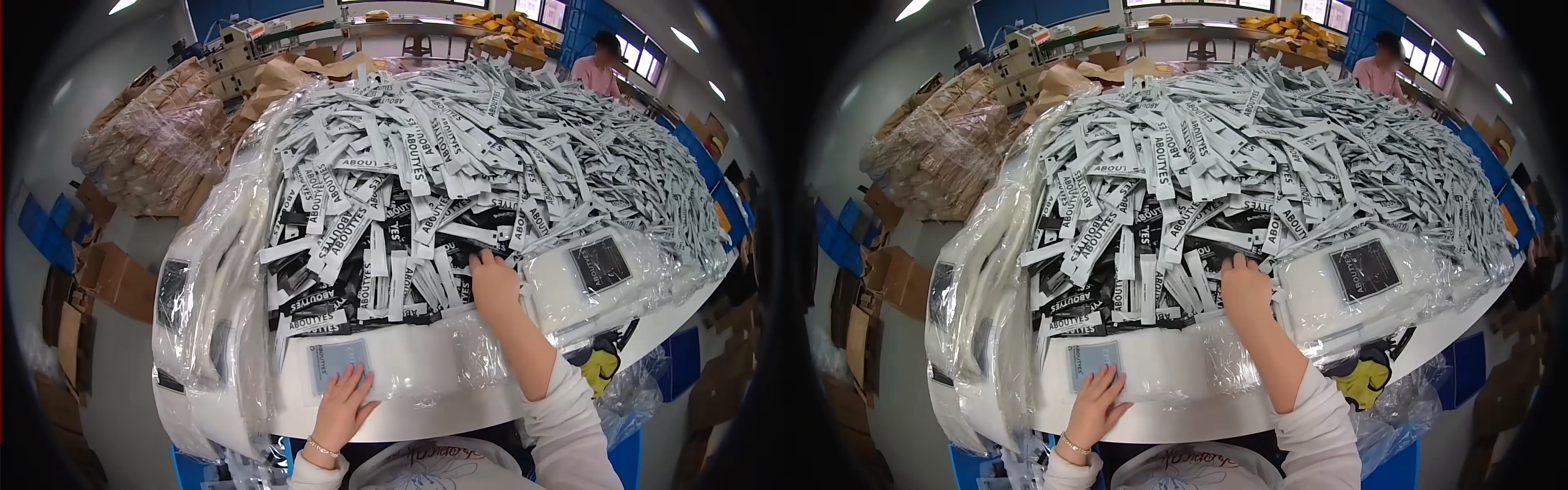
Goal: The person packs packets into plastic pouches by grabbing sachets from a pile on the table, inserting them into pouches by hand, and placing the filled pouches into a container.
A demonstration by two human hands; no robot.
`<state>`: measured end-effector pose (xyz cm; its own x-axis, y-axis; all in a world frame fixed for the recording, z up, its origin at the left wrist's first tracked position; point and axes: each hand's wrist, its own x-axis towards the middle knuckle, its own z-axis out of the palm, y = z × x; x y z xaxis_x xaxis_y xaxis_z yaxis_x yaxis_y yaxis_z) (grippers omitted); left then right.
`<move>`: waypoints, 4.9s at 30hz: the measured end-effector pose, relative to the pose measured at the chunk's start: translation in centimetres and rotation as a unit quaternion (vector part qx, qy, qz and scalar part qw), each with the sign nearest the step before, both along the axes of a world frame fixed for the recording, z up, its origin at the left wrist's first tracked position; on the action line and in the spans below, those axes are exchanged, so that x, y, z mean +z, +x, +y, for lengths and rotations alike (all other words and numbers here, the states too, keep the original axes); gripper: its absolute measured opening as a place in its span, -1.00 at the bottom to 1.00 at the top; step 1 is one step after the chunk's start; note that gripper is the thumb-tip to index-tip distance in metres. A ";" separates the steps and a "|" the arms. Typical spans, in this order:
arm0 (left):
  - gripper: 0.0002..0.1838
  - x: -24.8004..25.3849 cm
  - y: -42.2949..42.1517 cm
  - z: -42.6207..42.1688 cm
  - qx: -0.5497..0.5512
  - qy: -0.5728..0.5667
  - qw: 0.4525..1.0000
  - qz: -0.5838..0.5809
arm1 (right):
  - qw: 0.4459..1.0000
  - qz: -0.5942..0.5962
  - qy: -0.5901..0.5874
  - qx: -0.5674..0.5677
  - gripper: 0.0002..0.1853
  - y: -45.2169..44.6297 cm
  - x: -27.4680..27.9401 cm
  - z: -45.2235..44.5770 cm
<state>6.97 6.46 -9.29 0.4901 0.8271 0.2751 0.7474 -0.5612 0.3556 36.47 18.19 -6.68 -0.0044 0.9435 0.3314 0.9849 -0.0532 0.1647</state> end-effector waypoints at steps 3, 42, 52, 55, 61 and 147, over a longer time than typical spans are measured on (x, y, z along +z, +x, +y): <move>-0.62 -0.4 -0.6 0.0 -0.013 -0.049 0.997 -0.061 | 1.000 -0.017 0.004 -0.013 -0.87 0.1 -0.6 0.3; -0.79 3.2 2.2 -1.6 0.078 -0.039 0.952 -0.293 | 0.803 0.448 0.326 0.220 -0.75 -0.8 0.9 -12.9; -0.78 4.3 4.9 -1.8 0.037 -0.035 0.980 -0.193 | 0.851 0.469 0.215 0.094 -0.88 -1.4 -1.4 -11.7; -0.77 3.9 5.4 -2.2 0.050 -0.007 0.971 -0.234 | 0.727 0.655 0.198 0.057 -0.89 -1.6 -3.2 -13.5; -0.76 2.7 7.1 -3.3 -0.045 0.103 0.977 -0.184 | 0.597 0.793 -0.121 -0.014 -0.78 -6.3 -2.0 -15.5; -0.74 6.4 2.0 -4.6 0.001 -0.404 0.838 -0.366 | 0.735 0.561 -0.164 0.344 -0.72 -6.3 2.4 -16.1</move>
